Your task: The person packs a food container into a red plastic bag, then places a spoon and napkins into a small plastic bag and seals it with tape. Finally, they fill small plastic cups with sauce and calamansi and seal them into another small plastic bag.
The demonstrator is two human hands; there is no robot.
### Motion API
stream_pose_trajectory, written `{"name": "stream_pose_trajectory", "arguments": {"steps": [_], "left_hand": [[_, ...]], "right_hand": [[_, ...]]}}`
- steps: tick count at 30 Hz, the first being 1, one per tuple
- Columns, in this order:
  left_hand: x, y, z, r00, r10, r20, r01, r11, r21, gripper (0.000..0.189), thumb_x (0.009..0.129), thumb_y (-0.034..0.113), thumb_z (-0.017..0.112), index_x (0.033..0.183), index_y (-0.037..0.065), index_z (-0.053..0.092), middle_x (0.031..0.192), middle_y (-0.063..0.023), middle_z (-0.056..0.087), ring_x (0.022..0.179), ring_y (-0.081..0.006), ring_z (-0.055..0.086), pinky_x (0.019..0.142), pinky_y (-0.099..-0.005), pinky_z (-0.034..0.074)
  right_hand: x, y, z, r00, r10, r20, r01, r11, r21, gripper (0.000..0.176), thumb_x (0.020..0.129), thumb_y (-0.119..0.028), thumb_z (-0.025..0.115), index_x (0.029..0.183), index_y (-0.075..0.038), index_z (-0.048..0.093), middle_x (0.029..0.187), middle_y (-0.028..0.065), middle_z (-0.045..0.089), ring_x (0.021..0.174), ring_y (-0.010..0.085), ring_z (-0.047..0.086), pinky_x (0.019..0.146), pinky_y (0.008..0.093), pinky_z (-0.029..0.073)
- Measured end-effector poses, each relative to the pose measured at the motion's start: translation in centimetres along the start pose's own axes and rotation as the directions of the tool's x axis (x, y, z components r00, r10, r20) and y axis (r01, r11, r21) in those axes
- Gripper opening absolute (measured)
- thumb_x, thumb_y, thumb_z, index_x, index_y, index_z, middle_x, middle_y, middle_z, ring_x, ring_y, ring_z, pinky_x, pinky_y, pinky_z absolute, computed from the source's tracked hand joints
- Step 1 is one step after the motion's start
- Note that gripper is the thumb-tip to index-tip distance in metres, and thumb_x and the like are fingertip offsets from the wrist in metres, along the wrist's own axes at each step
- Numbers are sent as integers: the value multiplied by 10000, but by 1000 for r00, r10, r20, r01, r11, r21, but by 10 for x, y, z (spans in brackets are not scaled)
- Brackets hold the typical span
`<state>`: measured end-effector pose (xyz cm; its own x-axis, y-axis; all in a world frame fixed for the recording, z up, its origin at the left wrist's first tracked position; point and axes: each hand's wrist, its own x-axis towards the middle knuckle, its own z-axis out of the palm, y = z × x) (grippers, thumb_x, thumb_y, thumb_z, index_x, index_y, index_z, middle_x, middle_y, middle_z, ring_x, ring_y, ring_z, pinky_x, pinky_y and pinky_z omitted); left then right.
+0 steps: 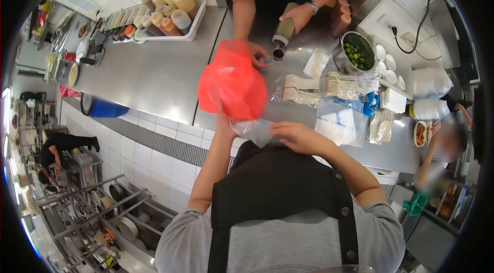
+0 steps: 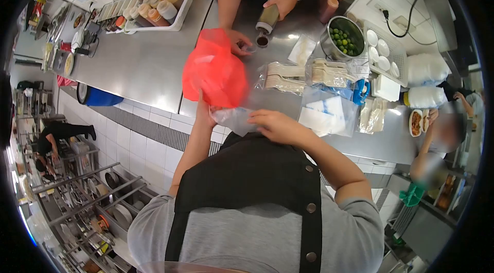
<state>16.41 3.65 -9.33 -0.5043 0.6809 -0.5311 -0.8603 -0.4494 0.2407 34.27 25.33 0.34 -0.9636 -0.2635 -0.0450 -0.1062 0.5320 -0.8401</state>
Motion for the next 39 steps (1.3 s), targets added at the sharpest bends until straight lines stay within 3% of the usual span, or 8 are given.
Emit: {"name": "stream_pose_trajectory", "arguments": {"steps": [1,7,10,14,22,32,35,39], "left_hand": [[-1,3,25,957,119,-266,-90,989,120,694,1019,627,383,1457,92,438,1423,-180,537,1200,-349,608,950,-561,538],[52,52,15,953,204,-223,-188,978,92,642,1055,525,366,1535,98,348,1537,-189,433,1431,-439,380,1091,-731,331],[88,89,-7,958,177,-225,-115,958,265,610,1046,512,419,1498,103,398,1507,-221,463,1129,-383,643,946,-587,537],[117,123,-24,987,127,-96,-95,954,285,523,1003,527,541,1303,102,503,1100,-188,647,469,-87,321,480,-207,386],[99,57,-2,788,489,-374,-294,833,469,505,971,510,592,1229,80,527,934,-86,610,504,-90,350,452,-260,293],[62,228,-111,541,809,-229,-438,504,745,327,955,380,647,1027,61,657,762,-48,605,555,-115,467,502,-288,366],[59,321,-165,330,944,-9,-126,53,991,242,948,280,659,997,43,655,701,-79,619,568,-201,547,552,-357,442],[21,400,-185,317,946,65,20,-75,997,137,939,168,646,972,36,640,707,-134,640,625,-299,622,615,-420,493]], "right_hand": [[-10,-3,-9,997,31,-70,-30,1000,3,358,883,-19,640,1241,-24,648,1307,160,617,1171,358,610,1007,419,498],[-64,-14,-40,924,184,-334,-172,983,65,371,885,-4,647,1252,-53,649,1295,138,632,1176,333,619,1006,401,502],[-85,-5,-29,912,210,-354,-202,978,59,348,881,-23,659,1228,-35,654,1288,138,638,1165,337,620,996,409,506],[-109,1,-13,916,229,-329,-224,973,52,325,884,-21,653,1209,-32,659,1240,147,663,1145,347,627,981,410,510],[-96,6,-26,929,212,-304,-187,976,112,303,891,-61,674,1193,-39,677,1185,160,674,1084,358,647,960,397,515],[196,-105,-26,955,-285,-83,268,948,-174,288,895,-120,719,1162,-20,681,1319,184,583,1183,357,596,969,412,512],[320,-124,9,937,-331,-112,308,933,-185,284,893,-127,722,1153,-20,684,1310,183,588,1180,354,598,962,409,511],[500,-135,59,914,-381,-141,335,903,-269,271,893,-136,720,1130,-7,694,1264,178,620,1128,323,634,929,391,521]]}}
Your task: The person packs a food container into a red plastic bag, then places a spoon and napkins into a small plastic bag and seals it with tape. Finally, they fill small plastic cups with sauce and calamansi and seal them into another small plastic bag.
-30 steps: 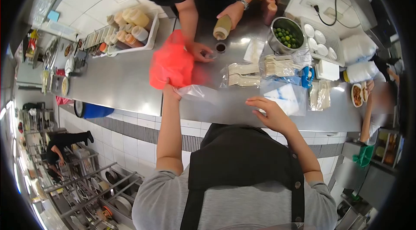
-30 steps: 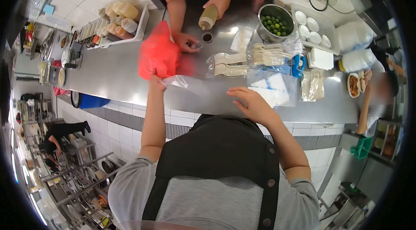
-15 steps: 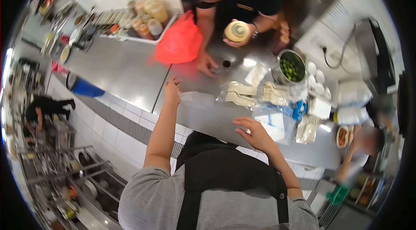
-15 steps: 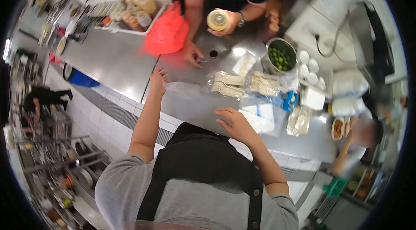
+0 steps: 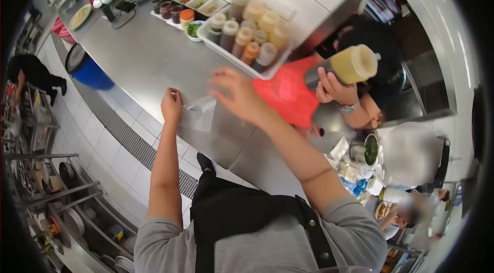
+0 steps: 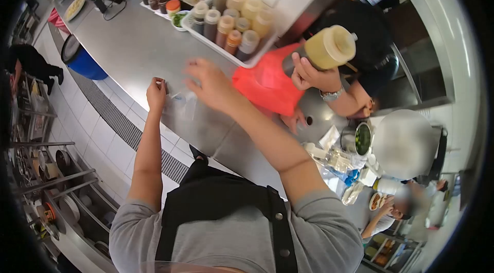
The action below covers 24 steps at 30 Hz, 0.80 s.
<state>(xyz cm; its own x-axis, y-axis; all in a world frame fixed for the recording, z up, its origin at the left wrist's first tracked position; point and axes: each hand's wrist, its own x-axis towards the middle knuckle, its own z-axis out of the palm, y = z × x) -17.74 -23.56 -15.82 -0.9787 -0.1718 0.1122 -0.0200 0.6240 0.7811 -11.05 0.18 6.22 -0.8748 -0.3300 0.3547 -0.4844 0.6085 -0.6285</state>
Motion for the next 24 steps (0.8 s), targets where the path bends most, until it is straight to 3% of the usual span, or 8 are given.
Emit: {"name": "stream_pose_trajectory", "arguments": {"steps": [2,4,6,9,12,16,22,24], "left_hand": [[22,-25,-11,997,67,-44,-66,998,25,94,940,132,635,963,41,634,720,-145,645,648,-319,640,625,-418,505],[25,-31,-16,987,135,-87,-137,990,-26,63,910,90,655,961,58,632,751,-144,653,674,-317,661,626,-410,517],[26,-29,-18,988,136,-74,-143,986,-89,62,907,84,656,957,58,630,792,-142,661,668,-317,661,621,-412,519],[32,-27,-20,994,60,-92,-73,987,-145,43,891,65,676,923,60,648,699,-115,604,600,-248,607,579,-361,491],[33,-33,-20,999,20,-41,-27,982,-189,76,873,62,711,911,52,647,680,-107,580,570,-235,574,551,-352,471],[39,-27,-30,999,17,34,-11,984,-178,83,878,91,719,885,71,638,767,-85,631,602,-229,631,552,-356,504],[43,-27,-28,998,23,58,-10,978,-210,93,867,70,735,868,65,641,777,-66,624,579,-196,618,532,-318,504],[43,-27,-27,999,21,50,-10,976,-217,95,865,65,737,871,66,642,775,-62,623,581,-194,620,536,-314,508]], "right_hand": [[86,30,35,996,37,-79,-27,992,126,238,889,-114,703,1104,-11,706,1191,165,662,1074,301,661,894,400,536],[170,72,61,968,40,-249,-37,999,16,233,885,-94,677,1106,-28,716,1082,167,704,987,283,689,847,399,548],[252,106,68,917,252,-309,-269,963,-13,247,879,-117,673,1110,-47,726,989,170,728,901,288,705,821,393,548],[368,231,84,876,173,-450,-308,919,-247,194,861,-150,668,987,-51,778,885,196,739,830,334,726,770,424,568],[439,296,84,913,376,-157,-388,684,-618,171,836,-140,676,953,-84,787,919,197,742,904,340,732,812,415,575],[462,346,114,806,582,110,-223,470,-854,205,841,-113,667,1015,-80,769,1073,180,737,996,349,718,843,448,569],[445,317,137,705,707,58,-277,350,-895,290,908,-126,622,1178,-94,723,1344,105,651,1251,281,612,1053,549,426],[446,330,143,749,661,50,-291,396,-871,273,922,-101,593,1157,-85,731,1305,125,668,1207,303,638,1015,534,470]]}}
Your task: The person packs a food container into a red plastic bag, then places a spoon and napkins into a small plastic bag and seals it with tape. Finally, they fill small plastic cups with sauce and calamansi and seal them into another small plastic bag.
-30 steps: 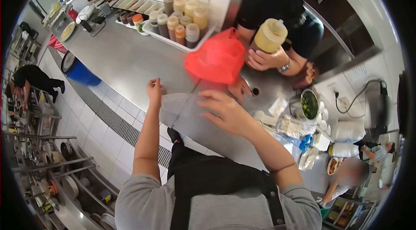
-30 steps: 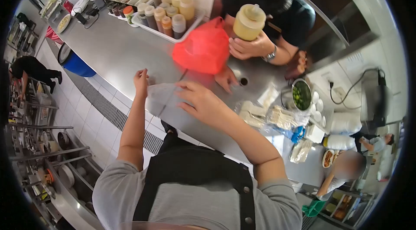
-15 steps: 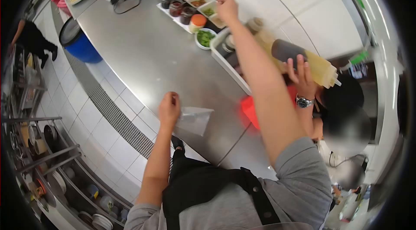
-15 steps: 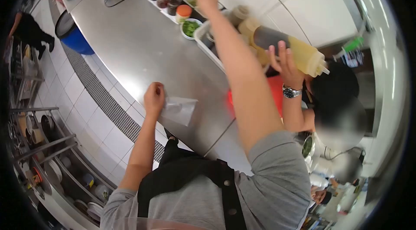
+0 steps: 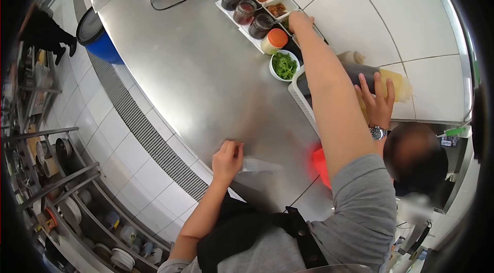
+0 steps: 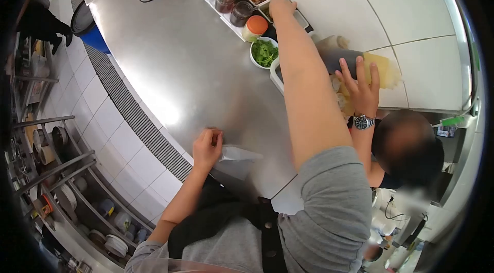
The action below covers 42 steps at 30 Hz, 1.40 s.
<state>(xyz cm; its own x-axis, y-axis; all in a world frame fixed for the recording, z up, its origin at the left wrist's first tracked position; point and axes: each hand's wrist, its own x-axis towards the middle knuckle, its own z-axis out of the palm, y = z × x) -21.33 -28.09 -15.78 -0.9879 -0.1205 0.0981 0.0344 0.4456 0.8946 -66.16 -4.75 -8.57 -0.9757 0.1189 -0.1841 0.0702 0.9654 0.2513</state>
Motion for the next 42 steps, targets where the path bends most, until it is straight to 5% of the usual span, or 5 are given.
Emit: {"name": "stream_pose_trajectory", "arguments": {"steps": [13,23,31,38,42], "left_hand": [[-6,3,5,1000,20,-9,-19,997,74,92,873,73,728,864,55,638,712,-94,609,587,-227,595,546,-348,477],[-16,-9,20,998,55,42,-57,997,57,108,939,110,666,894,12,652,746,-94,636,661,-170,569,636,-324,490],[-18,6,23,939,195,284,-244,959,146,109,948,125,677,910,36,626,709,-38,648,625,-134,587,598,-288,482],[-51,37,103,710,344,615,-418,908,-24,51,917,109,685,942,64,684,714,-68,673,612,-174,634,598,-325,500],[-89,63,138,718,401,569,-530,845,73,71,921,168,678,926,97,672,676,-55,613,580,-212,583,578,-360,480]], "right_hand": [[-6,34,-38,816,59,-575,154,937,315,117,824,-75,678,859,-16,772,872,208,739,853,362,734,770,430,593],[-409,55,-32,887,-423,-183,-203,-716,668,124,842,29,707,965,39,724,939,142,734,864,215,697,834,348,563],[-701,229,121,933,119,340,-166,-696,699,260,919,-71,703,1132,75,675,1066,144,722,983,194,694,876,312,563],[-850,423,172,133,928,347,540,-362,760,231,865,58,691,1097,59,688,1019,135,729,924,188,705,818,264,591],[-811,400,149,378,905,193,132,-260,957,253,857,-81,753,1051,79,727,969,139,737,845,187,710,773,265,571]]}}
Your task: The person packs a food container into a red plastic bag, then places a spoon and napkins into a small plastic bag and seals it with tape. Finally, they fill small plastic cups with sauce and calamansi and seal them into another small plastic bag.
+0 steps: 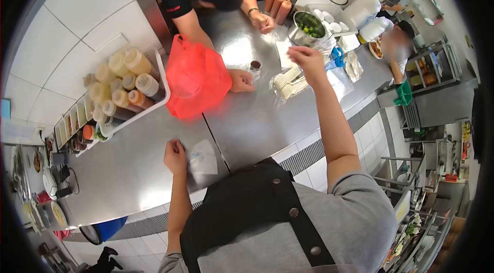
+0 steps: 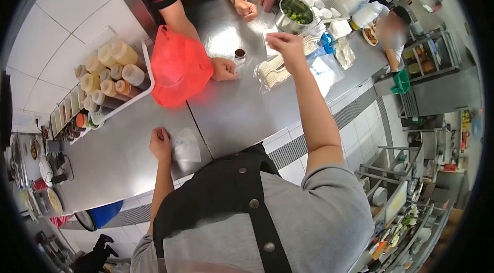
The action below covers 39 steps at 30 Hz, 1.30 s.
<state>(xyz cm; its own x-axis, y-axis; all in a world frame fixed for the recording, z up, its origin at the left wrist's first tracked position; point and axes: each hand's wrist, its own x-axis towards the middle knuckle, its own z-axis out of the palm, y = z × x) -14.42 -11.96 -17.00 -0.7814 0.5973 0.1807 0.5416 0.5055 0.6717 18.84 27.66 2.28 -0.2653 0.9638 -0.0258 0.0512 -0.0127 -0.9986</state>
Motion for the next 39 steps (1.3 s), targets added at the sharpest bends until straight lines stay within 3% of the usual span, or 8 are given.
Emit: {"name": "stream_pose_trajectory", "arguments": {"steps": [2,5,13,19,22,25,37,39], "left_hand": [[2,23,-6,999,-38,-13,39,997,70,76,923,173,675,923,99,664,668,-50,591,571,-214,563,570,-368,470],[-1,8,-8,999,-40,-1,40,999,14,75,917,160,677,926,88,660,685,-52,592,582,-208,560,570,-356,467],[2,-6,-1,998,-60,-29,57,994,-88,63,902,125,684,929,72,664,709,-57,605,591,-190,549,581,-331,468],[5,1,-5,997,-68,-32,65,994,-85,68,901,114,681,911,53,653,704,-64,598,582,-189,533,573,-332,460],[8,7,-7,996,-88,-30,85,991,-100,70,901,110,678,901,48,646,692,-63,589,571,-187,519,568,-335,454],[8,9,-9,995,-87,-40,84,993,-85,72,903,110,677,894,48,642,681,-59,580,561,-182,509,563,-332,449],[3,-3,2,991,-115,-64,105,984,-142,70,928,109,674,904,49,645,662,-13,573,590,-110,505,575,-296,442],[-1,-19,11,983,-173,-64,142,931,-337,73,925,102,677,910,36,648,684,-7,568,611,-101,492,590,-288,436]], "right_hand": [[4,14,29,988,-51,148,104,918,-382,168,820,-95,760,940,21,776,747,78,729,698,128,686,682,260,545],[31,55,56,949,-118,293,288,706,-647,160,776,-84,775,912,0,782,749,140,732,668,198,701,662,314,551],[103,134,81,879,-75,470,459,398,-794,94,748,19,675,780,-2,761,808,240,707,821,387,712,731,443,552],[106,131,91,938,-112,329,347,302,-888,134,758,34,641,775,-24,761,856,245,709,847,378,711,760,435,555],[110,136,88,902,-226,367,425,318,-848,135,751,42,643,756,-25,759,819,221,717,827,365,718,746,431,563],[115,138,82,881,-102,462,471,282,-836,127,734,49,662,753,-29,760,769,198,719,780,351,722,720,422,569],[98,113,26,920,-86,381,284,818,-501,156,772,-22,696,909,21,759,721,128,715,629,203,688,595,336,552],[82,97,4,898,-90,431,309,827,-470,175,775,-28,703,935,30,748,791,139,721,711,220,696,664,343,558]]}}
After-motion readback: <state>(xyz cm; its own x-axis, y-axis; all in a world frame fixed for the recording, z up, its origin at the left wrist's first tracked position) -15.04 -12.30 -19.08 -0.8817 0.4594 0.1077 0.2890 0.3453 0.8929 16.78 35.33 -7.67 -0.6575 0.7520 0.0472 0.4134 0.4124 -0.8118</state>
